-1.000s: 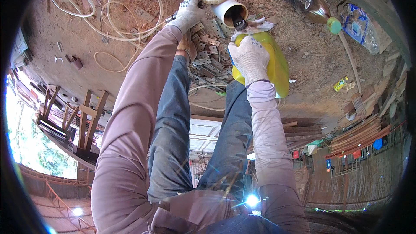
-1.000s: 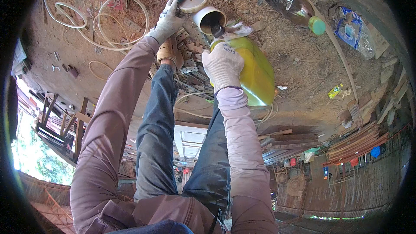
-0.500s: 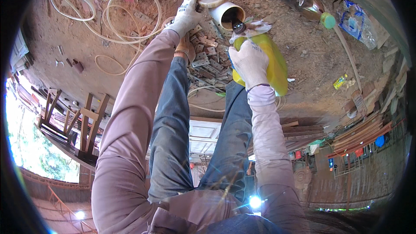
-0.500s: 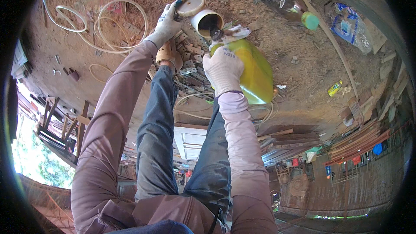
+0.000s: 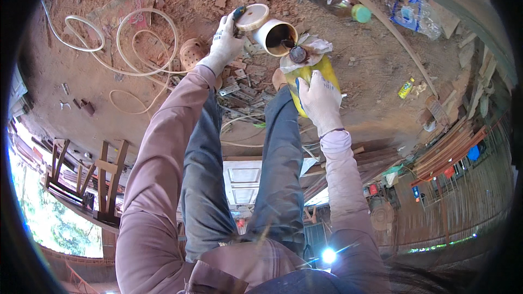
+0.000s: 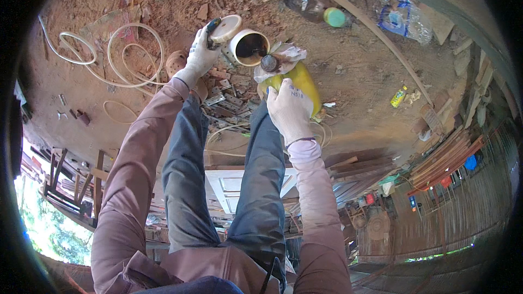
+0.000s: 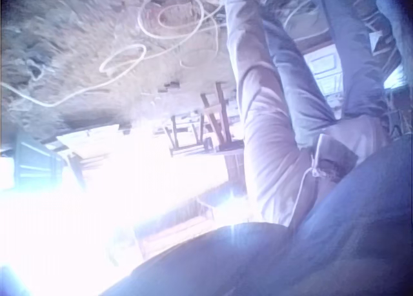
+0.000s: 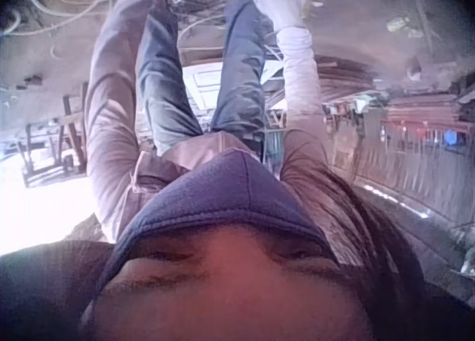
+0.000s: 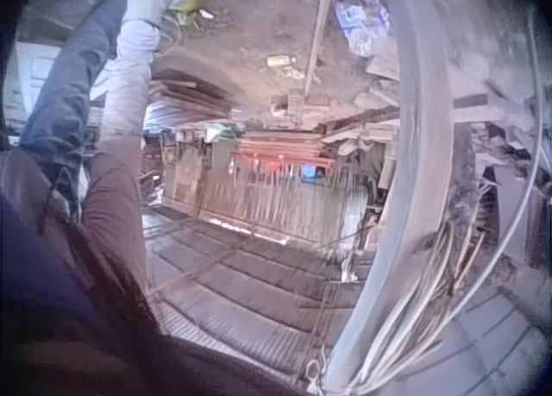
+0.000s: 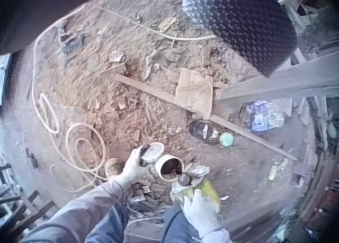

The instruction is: The person uses a spray gun to apply a reddish-brown finish to a large wooden door lying flat on the floor. They refill the spray gun's container from a yellow canister and continue spraying different sections of the door until the surface appears uniformly coated.

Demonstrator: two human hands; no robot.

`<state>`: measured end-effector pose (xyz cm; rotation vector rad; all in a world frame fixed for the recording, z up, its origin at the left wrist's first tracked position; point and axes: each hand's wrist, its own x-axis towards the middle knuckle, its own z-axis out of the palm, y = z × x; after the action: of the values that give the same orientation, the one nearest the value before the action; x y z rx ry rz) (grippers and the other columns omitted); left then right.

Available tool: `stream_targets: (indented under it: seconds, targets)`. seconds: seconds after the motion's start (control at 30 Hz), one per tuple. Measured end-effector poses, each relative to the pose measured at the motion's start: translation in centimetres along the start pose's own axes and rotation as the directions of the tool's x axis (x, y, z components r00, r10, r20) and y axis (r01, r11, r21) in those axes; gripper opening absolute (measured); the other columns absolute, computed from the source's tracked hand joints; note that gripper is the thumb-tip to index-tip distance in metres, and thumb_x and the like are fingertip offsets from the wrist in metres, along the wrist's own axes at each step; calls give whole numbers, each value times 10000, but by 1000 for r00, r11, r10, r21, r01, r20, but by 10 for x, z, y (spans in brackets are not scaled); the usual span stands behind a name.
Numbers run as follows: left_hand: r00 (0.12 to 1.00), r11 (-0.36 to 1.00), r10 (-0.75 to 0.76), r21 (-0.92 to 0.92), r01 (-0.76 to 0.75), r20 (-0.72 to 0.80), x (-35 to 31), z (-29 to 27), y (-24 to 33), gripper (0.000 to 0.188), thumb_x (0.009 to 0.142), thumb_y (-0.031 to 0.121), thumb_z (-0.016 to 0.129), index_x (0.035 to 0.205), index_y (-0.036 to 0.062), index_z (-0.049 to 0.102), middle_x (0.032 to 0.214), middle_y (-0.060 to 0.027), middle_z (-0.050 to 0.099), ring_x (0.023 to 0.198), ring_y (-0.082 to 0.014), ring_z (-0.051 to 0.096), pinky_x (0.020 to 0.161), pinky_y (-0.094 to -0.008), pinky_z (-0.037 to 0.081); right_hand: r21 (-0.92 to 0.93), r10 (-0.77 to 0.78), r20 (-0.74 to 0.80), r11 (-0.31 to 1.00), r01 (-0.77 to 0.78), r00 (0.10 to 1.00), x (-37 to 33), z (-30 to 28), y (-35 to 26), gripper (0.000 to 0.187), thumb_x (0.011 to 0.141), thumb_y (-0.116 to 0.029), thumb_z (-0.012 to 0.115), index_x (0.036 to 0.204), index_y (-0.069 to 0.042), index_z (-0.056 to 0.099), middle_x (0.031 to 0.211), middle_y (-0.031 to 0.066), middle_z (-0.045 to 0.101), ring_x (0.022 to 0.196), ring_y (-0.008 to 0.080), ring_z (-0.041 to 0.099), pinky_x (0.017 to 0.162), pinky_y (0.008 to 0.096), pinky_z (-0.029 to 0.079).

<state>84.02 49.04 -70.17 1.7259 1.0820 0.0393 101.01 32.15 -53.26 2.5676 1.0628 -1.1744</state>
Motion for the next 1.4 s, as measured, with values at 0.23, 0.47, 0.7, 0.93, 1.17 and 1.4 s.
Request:
stream_targets:
  seconds: [0.23,0.47,0.7,0.93,1.17,1.4]
  targets:
    - [1000,1000,-3,-28,3,10,0,28,38,691,802,-6,657,1437,156,437,1215,-166,527,1112,-360,593,924,-408,511,37,126,56,991,-128,990,-17,-27,43,456,972,-409,545,1196,-12,551,931,262,692,870,417,682,750,527,513]
    - [999,997,28,-79,-25,30,8,53,73,660,820,24,658,1431,147,441,1261,-184,528,1177,-389,569,981,-423,494,43,184,64,981,-187,981,-14,-34,95,527,957,-463,551,1287,-51,566,1046,243,699,947,432,675,812,523,518]
    - [997,994,18,-111,-10,79,10,67,97,663,804,24,677,1422,114,458,1283,-188,545,1204,-361,566,1011,-409,480,72,208,56,975,-211,977,-3,-33,154,588,877,-434,644,1328,-64,574,1214,226,661,1107,395,636,942,464,498]
    - [998,997,59,-57,-57,35,12,44,58,678,797,-13,669,1434,78,454,1353,-173,540,1276,-307,539,1067,-379,442,76,82,-3,994,-82,997,53,-33,227,609,841,-398,687,1348,-79,573,1291,198,632,1182,343,612,1011,416,468]
    - [998,992,67,-107,-65,14,-11,-2,33,661,826,-5,665,1440,87,440,1330,-165,546,1265,-298,542,1065,-380,443,-122,8,10,992,-7,1000,102,-38,290,622,829,-368,709,1368,-90,569,1387,219,557,1275,361,541,1083,420,417]
    - [994,971,-89,-215,102,69,-47,-39,54,642,856,-12,672,1445,58,427,1395,-136,532,1313,-240,513,1099,-354,405,-320,-132,158,931,178,979,98,-59,278,538,836,-251,685,1339,-105,563,1351,213,545,1255,366,528,1032,460,444]
